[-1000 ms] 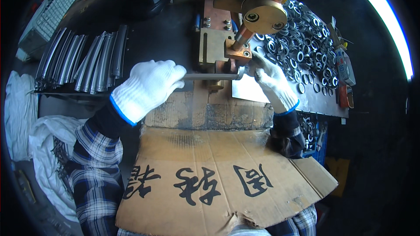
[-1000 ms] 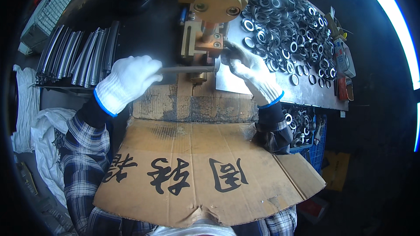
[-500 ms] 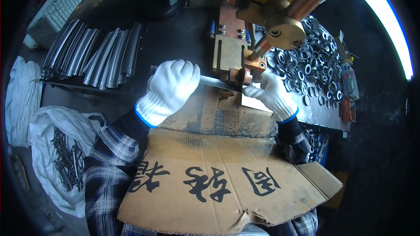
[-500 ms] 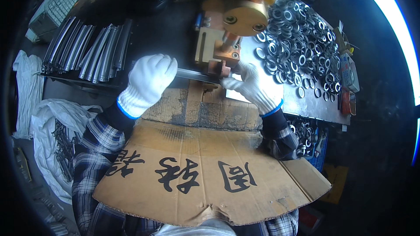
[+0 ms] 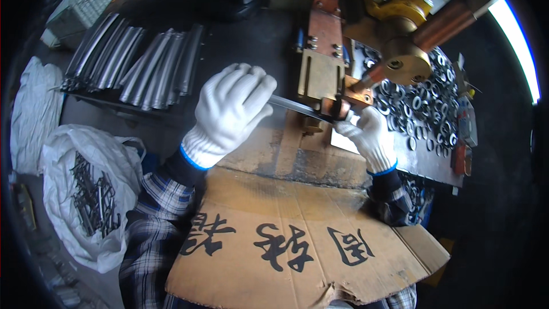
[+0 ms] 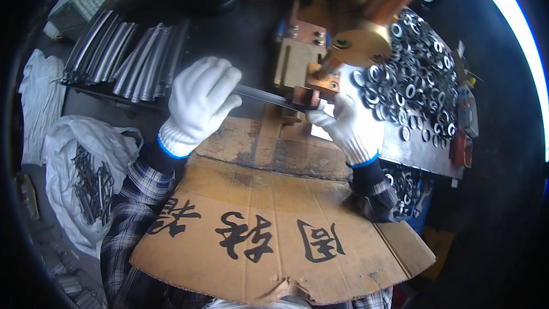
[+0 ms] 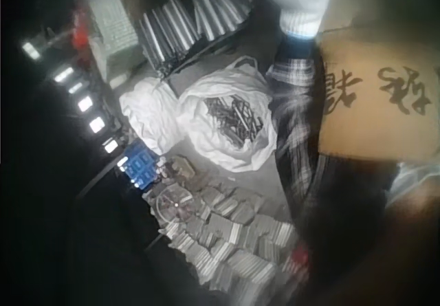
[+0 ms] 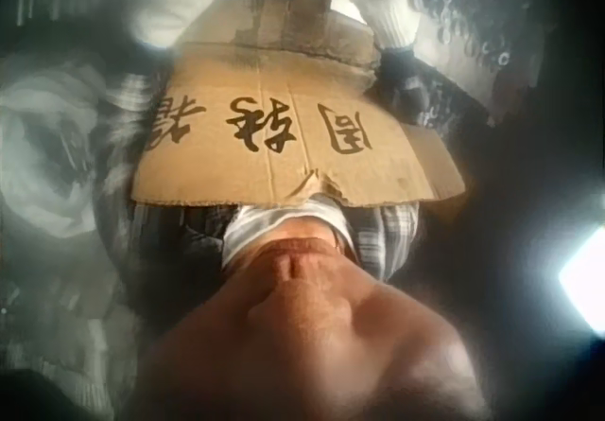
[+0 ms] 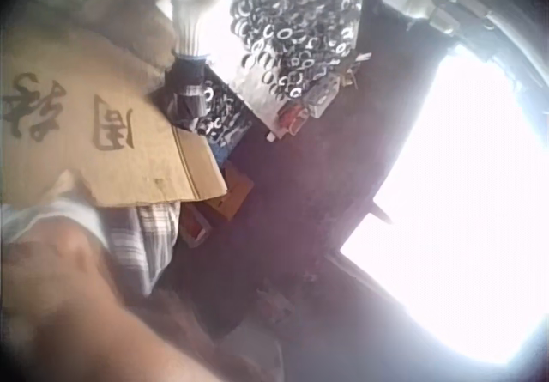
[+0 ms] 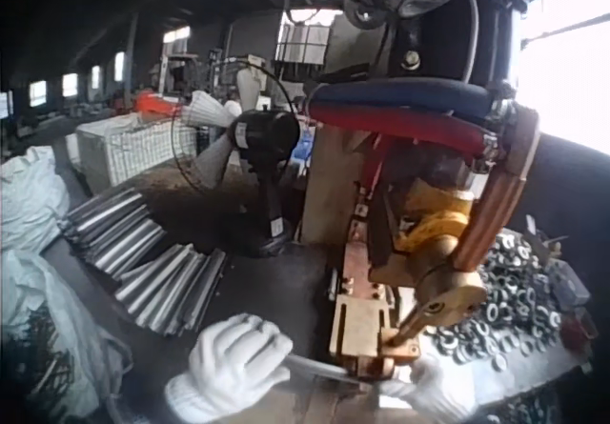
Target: Operating a spot-welding machine to attach metal rings to the ends of tubes.
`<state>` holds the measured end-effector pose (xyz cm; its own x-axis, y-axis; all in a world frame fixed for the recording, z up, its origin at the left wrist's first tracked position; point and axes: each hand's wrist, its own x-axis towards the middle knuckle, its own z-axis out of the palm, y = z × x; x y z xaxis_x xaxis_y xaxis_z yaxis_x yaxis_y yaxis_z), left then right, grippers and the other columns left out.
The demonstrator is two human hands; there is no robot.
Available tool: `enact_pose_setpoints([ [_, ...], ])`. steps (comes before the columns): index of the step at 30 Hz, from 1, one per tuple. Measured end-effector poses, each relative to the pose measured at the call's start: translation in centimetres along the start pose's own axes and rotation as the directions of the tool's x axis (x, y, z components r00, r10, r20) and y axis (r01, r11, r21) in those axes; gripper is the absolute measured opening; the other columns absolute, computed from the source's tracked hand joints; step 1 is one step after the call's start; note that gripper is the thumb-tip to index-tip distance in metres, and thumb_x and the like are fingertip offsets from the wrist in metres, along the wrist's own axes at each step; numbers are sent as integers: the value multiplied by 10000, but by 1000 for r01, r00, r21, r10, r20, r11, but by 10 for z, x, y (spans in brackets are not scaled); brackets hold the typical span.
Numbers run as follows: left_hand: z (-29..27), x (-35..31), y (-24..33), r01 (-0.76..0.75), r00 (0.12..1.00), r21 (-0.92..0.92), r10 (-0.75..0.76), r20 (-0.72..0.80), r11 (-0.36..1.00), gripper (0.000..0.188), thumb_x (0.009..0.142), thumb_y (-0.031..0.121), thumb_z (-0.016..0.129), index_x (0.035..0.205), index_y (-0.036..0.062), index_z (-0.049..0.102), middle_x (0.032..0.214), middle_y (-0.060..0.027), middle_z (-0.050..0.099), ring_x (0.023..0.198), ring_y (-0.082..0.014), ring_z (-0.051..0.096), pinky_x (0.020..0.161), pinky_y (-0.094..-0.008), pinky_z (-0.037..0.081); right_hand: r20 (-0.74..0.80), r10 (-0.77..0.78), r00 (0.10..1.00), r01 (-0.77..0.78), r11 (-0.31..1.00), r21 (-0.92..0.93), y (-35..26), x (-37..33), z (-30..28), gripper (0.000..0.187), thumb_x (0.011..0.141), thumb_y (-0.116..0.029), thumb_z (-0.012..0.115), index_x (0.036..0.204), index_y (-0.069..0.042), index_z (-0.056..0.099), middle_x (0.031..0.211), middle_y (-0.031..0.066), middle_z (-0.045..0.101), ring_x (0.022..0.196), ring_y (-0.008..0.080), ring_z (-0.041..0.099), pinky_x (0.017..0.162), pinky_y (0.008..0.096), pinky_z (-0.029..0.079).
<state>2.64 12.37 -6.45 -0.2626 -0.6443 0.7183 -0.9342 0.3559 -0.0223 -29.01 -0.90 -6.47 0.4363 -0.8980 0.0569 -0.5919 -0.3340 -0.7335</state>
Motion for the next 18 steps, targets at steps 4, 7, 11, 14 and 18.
enact_pose_setpoints([
  [4, -24, -72, -39, 411, 851, 86, -348, -394, 907, 577, 1021, 384, 827, 1442, 4, 724, 1325, -236, 767, 1196, -425, 752, 1044, -497, 609, -95, -101, 990, 117, 977, 180, 19, -9, 3, 308, 834, -117, 961, 863, -32, 666, 749, 4, 629, 684, 94, 583, 589, 305, 460],
  [7, -2, -130, -93, 680, 691, 446, -712, -127, 581, 618, 965, 565, 837, 1407, 142, 754, 1326, -135, 793, 1163, -368, 770, 952, -514, 620, -74, -22, 997, 34, 985, 167, 33, -9, 3, 283, 848, -42, 937, 934, -28, 667, 798, -18, 638, 737, 78, 609, 632, 282, 479],
  [11, 25, -116, -111, 509, 604, 651, -773, 196, 563, 716, 953, 708, 776, 1355, 115, 753, 1183, -113, 791, 1107, -294, 785, 874, -487, 617, -51, -38, 998, 41, 997, 66, 40, -11, 1, 296, 842, -48, 938, 933, -30, 658, 791, -14, 626, 721, 85, 590, 621, 298, 470],
  [14, 41, -113, -134, 530, 458, 723, -867, 195, 443, 658, 966, 700, 763, 1248, 106, 785, 1038, -97, 791, 976, -277, 804, 764, -485, 616, -76, -61, 995, 68, 994, 90, 32, -9, 5, 286, 832, -54, 937, 942, -25, 675, 784, -13, 624, 717, 91, 589, 618, 307, 467],
  [18, 43, -137, -146, 644, 463, 622, -874, 145, 445, 503, 1007, 621, 765, 990, 120, 804, 893, -103, 790, 802, -309, 805, 642, -490, 622, -141, -110, 984, 150, 939, 310, 23, -14, 11, 382, 860, -230, 962, 1102, 25, 810, 811, 87, 724, 754, 115, 643, 682, 317, 542],
])
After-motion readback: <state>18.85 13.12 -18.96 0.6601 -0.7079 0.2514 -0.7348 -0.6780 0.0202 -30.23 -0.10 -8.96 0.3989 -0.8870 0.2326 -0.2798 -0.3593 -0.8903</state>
